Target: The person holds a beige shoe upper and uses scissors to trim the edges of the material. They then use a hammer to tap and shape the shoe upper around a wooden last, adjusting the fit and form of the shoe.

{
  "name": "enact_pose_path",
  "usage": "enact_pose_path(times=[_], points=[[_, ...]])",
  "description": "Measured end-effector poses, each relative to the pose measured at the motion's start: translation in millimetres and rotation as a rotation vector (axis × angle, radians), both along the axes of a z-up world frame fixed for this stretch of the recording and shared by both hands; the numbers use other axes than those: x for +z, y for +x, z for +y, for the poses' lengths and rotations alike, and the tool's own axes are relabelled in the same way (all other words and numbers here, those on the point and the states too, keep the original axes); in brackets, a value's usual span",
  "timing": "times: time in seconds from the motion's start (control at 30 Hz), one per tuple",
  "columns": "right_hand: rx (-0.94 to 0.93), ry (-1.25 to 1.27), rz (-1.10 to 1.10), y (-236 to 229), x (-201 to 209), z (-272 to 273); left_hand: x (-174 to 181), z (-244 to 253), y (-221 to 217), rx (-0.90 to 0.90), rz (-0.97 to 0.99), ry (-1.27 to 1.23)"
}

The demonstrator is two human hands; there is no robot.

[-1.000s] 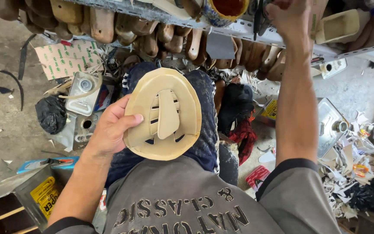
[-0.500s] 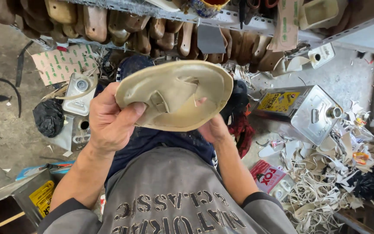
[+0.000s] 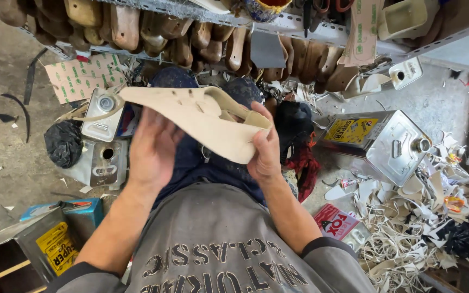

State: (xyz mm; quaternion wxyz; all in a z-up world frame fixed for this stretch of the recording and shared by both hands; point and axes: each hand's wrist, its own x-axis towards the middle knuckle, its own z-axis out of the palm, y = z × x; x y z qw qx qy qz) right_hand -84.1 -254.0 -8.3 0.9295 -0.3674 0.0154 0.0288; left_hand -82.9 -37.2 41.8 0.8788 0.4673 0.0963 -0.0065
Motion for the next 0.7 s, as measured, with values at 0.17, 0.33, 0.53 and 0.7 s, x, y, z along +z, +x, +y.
enact_pose_path(times=[0.17,0.33,0.53,0.7], points=[[-0.163,-0.348,-0.193,-6.4,-21.7,-13.0,-9.7,-15.4,-20.2,-0.158,0.213,-0.641],[-0.097,-0.488,-0.228,-16.7,-16.9,-6.4,33.6,-32.1,-13.4,-0.175,0.060,-0.474],[-0.243,-0.532,-0.226,-8.2,-7.5,-22.4,36.2,-25.3,-0.8,-0.064,0.024,-0.326],[-0.385,-0.607,0.027,-9.8,-28.1,-42.9,26.8,-12.4,3.2,-0.065,0.042,-0.331]])
